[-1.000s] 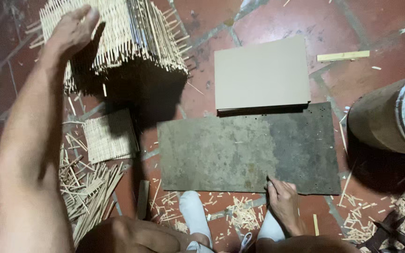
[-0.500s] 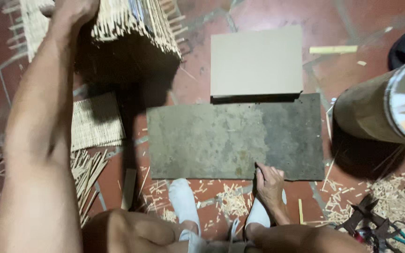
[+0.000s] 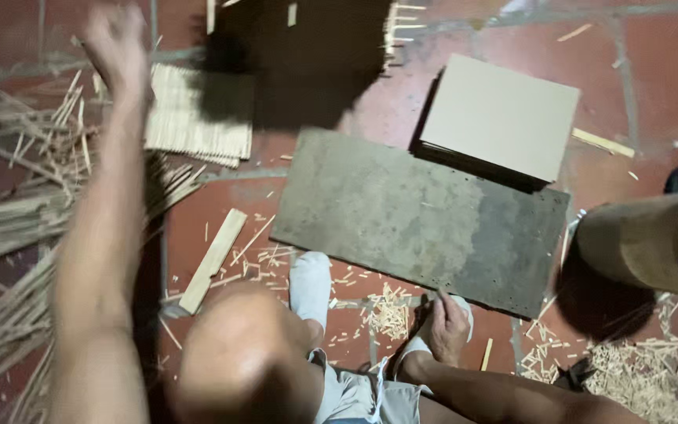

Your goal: The person assembles bamboo mats by arranging thin bamboo strips on a flat board, applying glue with a roller to cardboard, and pressing the cardboard onto the strips. The person repeats this process, stacking completed mats.

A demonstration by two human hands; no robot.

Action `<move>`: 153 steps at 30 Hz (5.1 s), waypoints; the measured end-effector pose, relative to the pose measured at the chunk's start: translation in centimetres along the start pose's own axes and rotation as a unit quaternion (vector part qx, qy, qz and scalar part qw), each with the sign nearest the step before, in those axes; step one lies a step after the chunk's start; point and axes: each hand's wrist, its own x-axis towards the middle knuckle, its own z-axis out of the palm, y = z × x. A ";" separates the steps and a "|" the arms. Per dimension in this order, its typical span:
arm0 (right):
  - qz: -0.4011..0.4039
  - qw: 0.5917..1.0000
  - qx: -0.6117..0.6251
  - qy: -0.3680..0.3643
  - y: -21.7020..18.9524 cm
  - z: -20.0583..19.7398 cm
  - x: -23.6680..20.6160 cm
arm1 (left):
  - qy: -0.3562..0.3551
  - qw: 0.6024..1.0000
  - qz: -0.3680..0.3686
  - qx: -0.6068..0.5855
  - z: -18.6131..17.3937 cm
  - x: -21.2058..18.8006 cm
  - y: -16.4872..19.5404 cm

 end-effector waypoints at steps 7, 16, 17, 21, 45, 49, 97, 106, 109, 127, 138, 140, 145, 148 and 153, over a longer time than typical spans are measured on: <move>-0.015 0.998 -0.066 -0.018 -1.3 -0.2 -0.6 | -0.178 0.966 -0.171 0.077 1.4 -24.6 -11.6; 0.176 0.969 0.139 0.101 -1.4 -2.8 -3.9 | -0.324 0.900 0.213 0.198 11.7 -36.4 -6.5; 0.184 0.969 0.120 0.111 -1.3 -3.1 -4.3 | -0.345 0.888 0.221 0.208 11.7 -36.6 -6.6; 0.240 0.955 0.134 0.115 -0.7 -4.0 -5.0 | -0.380 0.841 0.245 0.299 10.5 -37.0 -6.6; 0.153 0.962 -0.193 0.122 1.9 -12.6 5.7 | -0.237 0.949 -0.056 0.199 3.4 -31.9 -9.9; 0.171 0.965 -0.162 0.116 3.1 -12.9 5.3 | -0.233 0.954 -0.055 0.181 2.8 -32.0 -10.5; 0.069 0.821 -0.472 -0.315 -10.4 -11.4 16.3 | -0.153 0.910 -0.234 0.307 -3.1 0.7 -24.7; -0.047 0.842 -0.221 -0.490 -30.6 24.2 26.7 | -0.157 0.885 -0.327 0.291 -2.1 1.7 -23.6; -0.118 0.900 -0.033 -0.418 -32.6 36.4 24.9 | -0.154 0.903 -0.276 0.292 -1.9 1.9 -24.5; 0.083 0.932 0.273 -0.224 -22.8 24.4 23.0 | -0.190 0.862 -0.386 -0.268 -3.3 -13.9 -14.7; 0.058 0.935 0.041 -0.348 -17.8 1.4 22.6 | -0.621 0.555 -0.472 -0.290 -2.3 -38.4 -10.6; 0.064 0.930 0.028 -0.360 -17.5 1.2 21.3 | -0.632 0.576 -0.461 -0.237 -1.7 -35.3 -12.6; 0.038 0.935 0.004 -0.353 -17.5 1.8 19.1 | -0.667 0.704 -0.245 0.001 1.6 -23.8 -10.8; 0.017 0.941 -0.028 -0.338 -18.1 1.9 18.5 | -0.585 0.801 -0.119 0.044 3.2 -20.1 -5.5; -0.033 0.938 -0.012 -0.345 -18.9 2.1 18.2 | -0.553 0.822 0.078 -0.111 8.1 -20.2 1.8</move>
